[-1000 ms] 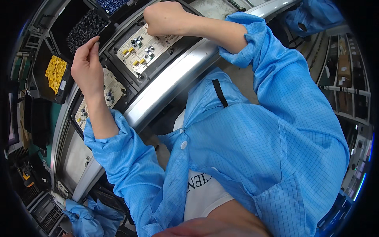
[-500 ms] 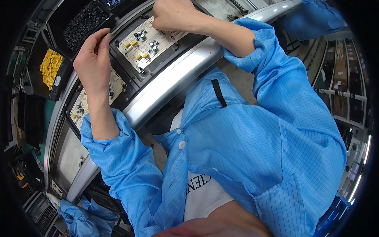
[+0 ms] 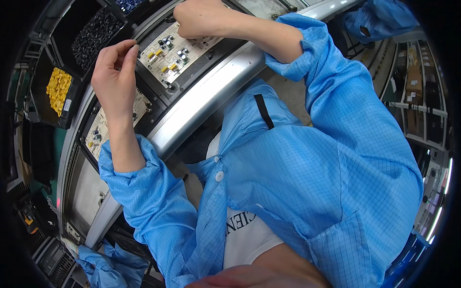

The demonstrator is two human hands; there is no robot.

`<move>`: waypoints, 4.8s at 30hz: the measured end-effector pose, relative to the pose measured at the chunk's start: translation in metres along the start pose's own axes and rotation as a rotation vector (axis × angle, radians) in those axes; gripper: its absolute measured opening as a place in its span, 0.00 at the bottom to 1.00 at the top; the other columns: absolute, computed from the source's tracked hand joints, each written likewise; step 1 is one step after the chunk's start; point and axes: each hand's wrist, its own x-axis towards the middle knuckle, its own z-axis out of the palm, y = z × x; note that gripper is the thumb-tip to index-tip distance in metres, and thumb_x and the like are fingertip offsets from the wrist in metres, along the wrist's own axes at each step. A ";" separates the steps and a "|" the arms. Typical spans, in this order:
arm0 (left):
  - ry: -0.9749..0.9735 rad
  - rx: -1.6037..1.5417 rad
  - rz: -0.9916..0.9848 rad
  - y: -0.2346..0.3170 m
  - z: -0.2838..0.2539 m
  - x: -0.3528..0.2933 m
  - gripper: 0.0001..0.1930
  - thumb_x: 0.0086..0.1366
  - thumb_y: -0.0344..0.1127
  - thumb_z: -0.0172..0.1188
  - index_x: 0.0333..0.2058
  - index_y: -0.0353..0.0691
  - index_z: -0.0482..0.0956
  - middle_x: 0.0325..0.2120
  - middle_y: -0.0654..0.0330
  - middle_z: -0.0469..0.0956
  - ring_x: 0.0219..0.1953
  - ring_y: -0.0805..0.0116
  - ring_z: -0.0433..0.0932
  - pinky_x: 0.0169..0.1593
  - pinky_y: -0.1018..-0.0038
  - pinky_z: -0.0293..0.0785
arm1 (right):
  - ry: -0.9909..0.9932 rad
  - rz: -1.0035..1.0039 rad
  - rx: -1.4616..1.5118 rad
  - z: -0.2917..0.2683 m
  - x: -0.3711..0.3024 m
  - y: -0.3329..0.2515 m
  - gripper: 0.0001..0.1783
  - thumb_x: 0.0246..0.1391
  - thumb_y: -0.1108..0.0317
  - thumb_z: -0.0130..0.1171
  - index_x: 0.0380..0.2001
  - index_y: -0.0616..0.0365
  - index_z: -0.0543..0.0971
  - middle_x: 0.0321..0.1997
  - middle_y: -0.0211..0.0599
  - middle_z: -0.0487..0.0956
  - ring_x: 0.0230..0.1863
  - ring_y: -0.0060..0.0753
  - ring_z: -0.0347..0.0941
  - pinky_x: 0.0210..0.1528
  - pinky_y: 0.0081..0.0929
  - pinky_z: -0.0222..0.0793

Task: Assembling small components onto printed circuit boards at an assembly line workstation.

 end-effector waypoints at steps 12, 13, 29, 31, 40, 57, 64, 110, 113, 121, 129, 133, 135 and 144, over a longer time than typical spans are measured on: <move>-0.328 0.043 0.057 -0.004 0.029 -0.008 0.06 0.52 0.28 0.66 0.30 0.42 0.86 0.30 0.61 0.83 0.39 0.63 0.78 0.45 0.69 0.73 | -0.431 0.042 1.194 -0.020 -0.030 0.063 0.15 0.53 0.84 0.54 0.46 0.76 0.76 0.37 0.46 0.82 0.35 0.28 0.81 0.38 0.18 0.78; -0.336 0.041 0.062 -0.004 0.031 -0.008 0.06 0.52 0.28 0.66 0.30 0.42 0.86 0.30 0.61 0.83 0.39 0.63 0.78 0.45 0.69 0.73 | -0.420 0.048 1.293 -0.020 -0.034 0.064 0.15 0.54 0.82 0.55 0.46 0.76 0.75 0.37 0.47 0.82 0.36 0.29 0.81 0.39 0.19 0.79; -0.577 0.319 0.074 0.018 0.036 0.019 0.13 0.51 0.26 0.64 0.37 0.44 0.83 0.26 0.61 0.82 0.34 0.60 0.78 0.42 0.64 0.74 | -0.384 0.123 1.336 -0.031 -0.061 0.071 0.15 0.56 0.81 0.55 0.47 0.74 0.77 0.40 0.51 0.81 0.41 0.33 0.81 0.40 0.21 0.80; -0.609 0.356 0.106 0.020 0.038 0.021 0.13 0.50 0.26 0.64 0.37 0.43 0.83 0.25 0.60 0.82 0.33 0.59 0.78 0.41 0.63 0.74 | -0.375 0.135 1.317 -0.029 -0.061 0.069 0.15 0.55 0.81 0.54 0.47 0.74 0.76 0.40 0.50 0.81 0.40 0.33 0.81 0.39 0.22 0.81; -0.464 0.232 0.180 0.017 0.027 0.014 0.12 0.52 0.31 0.67 0.37 0.41 0.83 0.29 0.57 0.82 0.34 0.56 0.78 0.42 0.65 0.75 | -0.418 0.059 1.017 -0.029 -0.059 0.039 0.14 0.52 0.83 0.52 0.43 0.73 0.78 0.30 0.42 0.82 0.31 0.26 0.80 0.32 0.20 0.78; 0.044 -0.051 -0.308 -0.083 -0.083 -0.014 0.09 0.65 0.29 0.61 0.41 0.30 0.82 0.33 0.59 0.83 0.37 0.76 0.80 0.44 0.82 0.75 | 0.015 -0.128 0.140 -0.002 -0.043 0.018 0.08 0.34 0.72 0.56 0.20 0.64 0.82 0.22 0.57 0.78 0.28 0.55 0.78 0.34 0.44 0.73; 0.055 -0.061 -0.284 -0.073 -0.086 -0.015 0.08 0.65 0.30 0.62 0.39 0.32 0.83 0.32 0.61 0.83 0.34 0.78 0.79 0.41 0.83 0.74 | -0.107 0.083 0.044 -0.008 -0.038 0.010 0.09 0.35 0.70 0.56 0.19 0.64 0.82 0.23 0.55 0.79 0.29 0.55 0.79 0.34 0.44 0.75; -0.359 0.639 -0.458 -0.203 -0.158 0.097 0.17 0.58 0.26 0.61 0.48 0.36 0.77 0.33 0.52 0.82 0.35 0.64 0.81 0.40 0.72 0.75 | 0.085 -0.017 -0.048 -0.064 -0.086 0.111 0.07 0.51 0.70 0.61 0.32 0.63 0.79 0.26 0.41 0.77 0.31 0.38 0.74 0.35 0.30 0.70; -0.294 0.673 -0.336 -0.206 -0.170 0.079 0.14 0.58 0.26 0.62 0.44 0.35 0.79 0.34 0.53 0.82 0.38 0.62 0.81 0.44 0.71 0.74 | 0.020 -0.183 -0.004 -0.070 -0.039 0.046 0.11 0.51 0.64 0.61 0.30 0.62 0.81 0.26 0.45 0.79 0.28 0.42 0.76 0.34 0.35 0.72; -0.294 0.634 -0.303 -0.203 -0.170 0.084 0.13 0.58 0.29 0.63 0.43 0.35 0.81 0.34 0.55 0.82 0.34 0.63 0.81 0.43 0.72 0.74 | 0.162 -0.252 0.072 -0.029 0.109 -0.026 0.10 0.44 0.66 0.60 0.28 0.62 0.83 0.28 0.51 0.81 0.31 0.50 0.79 0.38 0.40 0.75; 0.276 -0.580 -0.749 -0.230 -0.179 0.088 0.09 0.63 0.26 0.59 0.42 0.31 0.78 0.33 0.57 0.77 0.30 0.69 0.74 0.29 0.79 0.71 | -0.077 0.043 0.249 0.003 0.151 -0.051 0.07 0.44 0.69 0.60 0.26 0.59 0.83 0.25 0.50 0.81 0.25 0.43 0.80 0.30 0.39 0.77; 0.317 -1.617 -0.861 -0.240 -0.199 0.077 0.07 0.68 0.26 0.49 0.41 0.28 0.71 0.36 0.51 0.71 0.32 0.67 0.71 0.24 0.83 0.68 | 0.057 0.056 0.527 0.000 0.134 -0.063 0.04 0.48 0.74 0.58 0.25 0.57 0.82 0.20 0.42 0.79 0.19 0.34 0.76 0.25 0.35 0.75; 0.298 -1.755 -0.817 -0.218 -0.185 0.087 0.08 0.69 0.28 0.48 0.40 0.28 0.71 0.37 0.50 0.71 0.32 0.67 0.71 0.23 0.83 0.67 | 0.115 0.154 1.006 0.019 0.167 -0.030 0.06 0.52 0.77 0.55 0.24 0.58 0.80 0.18 0.35 0.76 0.16 0.28 0.71 0.18 0.31 0.72; 0.073 -1.352 -0.688 -0.148 -0.173 0.035 0.12 0.69 0.28 0.54 0.47 0.27 0.72 0.35 0.51 0.76 0.28 0.77 0.71 0.23 0.89 0.65 | -0.252 0.498 2.177 0.024 0.205 -0.026 0.08 0.57 0.71 0.49 0.26 0.63 0.68 0.25 0.43 0.70 0.21 0.37 0.69 0.25 0.25 0.75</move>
